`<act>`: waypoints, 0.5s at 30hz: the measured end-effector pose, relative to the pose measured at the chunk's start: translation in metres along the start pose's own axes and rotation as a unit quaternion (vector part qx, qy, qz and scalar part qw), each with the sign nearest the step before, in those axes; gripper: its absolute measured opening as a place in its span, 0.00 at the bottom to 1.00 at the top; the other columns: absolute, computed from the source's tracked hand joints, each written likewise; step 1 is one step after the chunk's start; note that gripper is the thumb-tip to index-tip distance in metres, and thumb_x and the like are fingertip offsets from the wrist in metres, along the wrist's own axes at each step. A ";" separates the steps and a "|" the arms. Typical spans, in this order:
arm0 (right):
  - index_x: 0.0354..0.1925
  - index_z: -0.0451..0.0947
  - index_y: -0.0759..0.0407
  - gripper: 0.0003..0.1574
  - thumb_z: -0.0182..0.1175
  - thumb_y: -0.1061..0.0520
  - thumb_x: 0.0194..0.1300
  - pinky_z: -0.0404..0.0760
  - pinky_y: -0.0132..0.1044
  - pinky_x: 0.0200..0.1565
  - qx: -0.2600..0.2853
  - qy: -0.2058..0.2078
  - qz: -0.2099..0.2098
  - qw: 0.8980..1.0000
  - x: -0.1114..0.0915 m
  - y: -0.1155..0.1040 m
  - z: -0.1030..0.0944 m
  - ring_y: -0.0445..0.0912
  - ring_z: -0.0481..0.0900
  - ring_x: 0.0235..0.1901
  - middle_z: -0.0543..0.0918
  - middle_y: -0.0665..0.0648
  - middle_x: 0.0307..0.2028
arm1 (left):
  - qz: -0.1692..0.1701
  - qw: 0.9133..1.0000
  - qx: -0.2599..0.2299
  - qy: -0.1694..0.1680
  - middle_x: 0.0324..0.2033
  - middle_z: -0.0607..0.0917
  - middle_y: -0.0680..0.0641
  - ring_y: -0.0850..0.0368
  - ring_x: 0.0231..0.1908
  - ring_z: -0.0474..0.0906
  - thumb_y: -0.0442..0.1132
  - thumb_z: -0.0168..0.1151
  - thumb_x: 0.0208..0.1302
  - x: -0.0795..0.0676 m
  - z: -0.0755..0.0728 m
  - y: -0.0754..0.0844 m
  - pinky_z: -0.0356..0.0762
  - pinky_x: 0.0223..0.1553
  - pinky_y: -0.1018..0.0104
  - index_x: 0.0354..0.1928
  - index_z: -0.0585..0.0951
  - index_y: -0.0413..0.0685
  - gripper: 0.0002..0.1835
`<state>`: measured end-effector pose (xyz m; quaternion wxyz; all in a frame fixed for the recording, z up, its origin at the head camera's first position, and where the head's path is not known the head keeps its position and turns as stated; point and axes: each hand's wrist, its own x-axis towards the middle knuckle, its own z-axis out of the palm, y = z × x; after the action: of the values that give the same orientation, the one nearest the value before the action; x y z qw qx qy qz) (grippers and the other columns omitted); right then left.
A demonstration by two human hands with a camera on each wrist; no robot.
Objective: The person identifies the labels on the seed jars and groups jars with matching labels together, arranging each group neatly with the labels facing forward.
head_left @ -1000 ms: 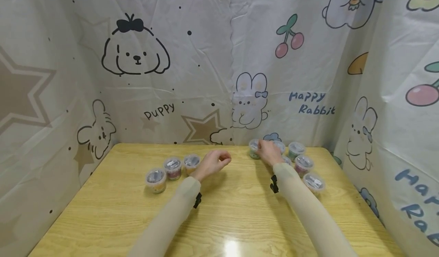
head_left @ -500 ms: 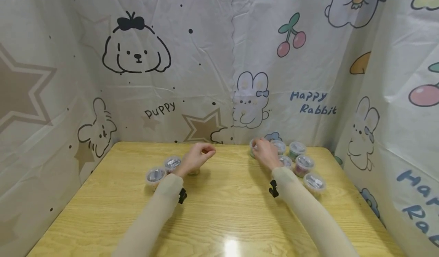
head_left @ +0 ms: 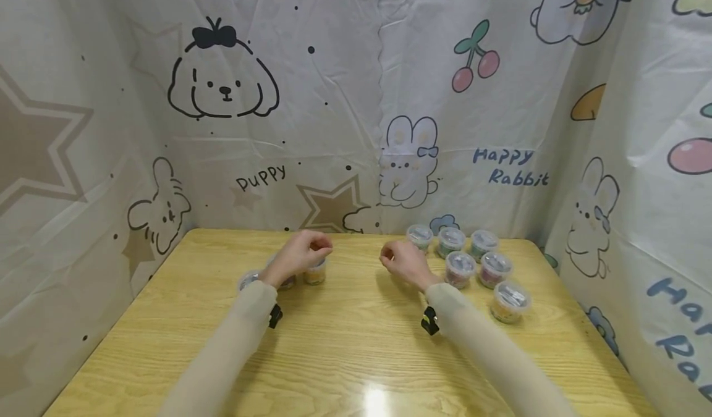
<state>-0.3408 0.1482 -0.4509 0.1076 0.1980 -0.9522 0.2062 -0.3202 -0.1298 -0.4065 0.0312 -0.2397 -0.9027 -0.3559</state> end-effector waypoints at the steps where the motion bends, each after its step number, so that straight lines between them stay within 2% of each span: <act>1: 0.33 0.83 0.52 0.03 0.63 0.56 0.63 0.79 0.38 0.31 0.005 -0.001 -0.005 1.000 -0.001 -0.004 0.001 0.40 0.80 0.29 0.85 0.48 0.30 | 0.002 1.000 0.001 -0.004 0.41 0.87 0.49 0.56 0.42 0.82 0.40 0.61 0.70 -0.001 -0.001 -0.001 0.81 0.48 0.56 0.45 0.85 0.47 0.08; 8: 0.31 0.83 0.50 0.04 0.64 0.55 0.63 0.79 0.35 0.33 0.019 -0.024 -0.038 0.999 -0.003 -0.028 0.014 0.37 0.78 0.28 0.85 0.46 0.29 | -0.003 1.000 0.014 -0.023 0.40 0.86 0.49 0.57 0.40 0.81 0.39 0.62 0.69 -0.005 -0.009 -0.002 0.81 0.46 0.57 0.43 0.85 0.47 0.07; 15: 0.31 0.84 0.49 0.05 0.63 0.53 0.64 0.78 0.34 0.33 0.023 -0.033 -0.053 0.998 -0.002 -0.047 0.021 0.37 0.79 0.29 0.85 0.46 0.29 | -0.054 0.998 0.019 -0.026 0.43 0.86 0.47 0.50 0.46 0.80 0.41 0.63 0.67 -0.009 -0.016 -0.006 0.79 0.50 0.52 0.45 0.84 0.44 0.10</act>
<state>-0.3220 0.0997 -0.4539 0.0824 0.2572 -0.9385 0.2151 -0.3171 -0.1482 -0.4005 -0.0072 -0.1994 -0.9215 -0.3332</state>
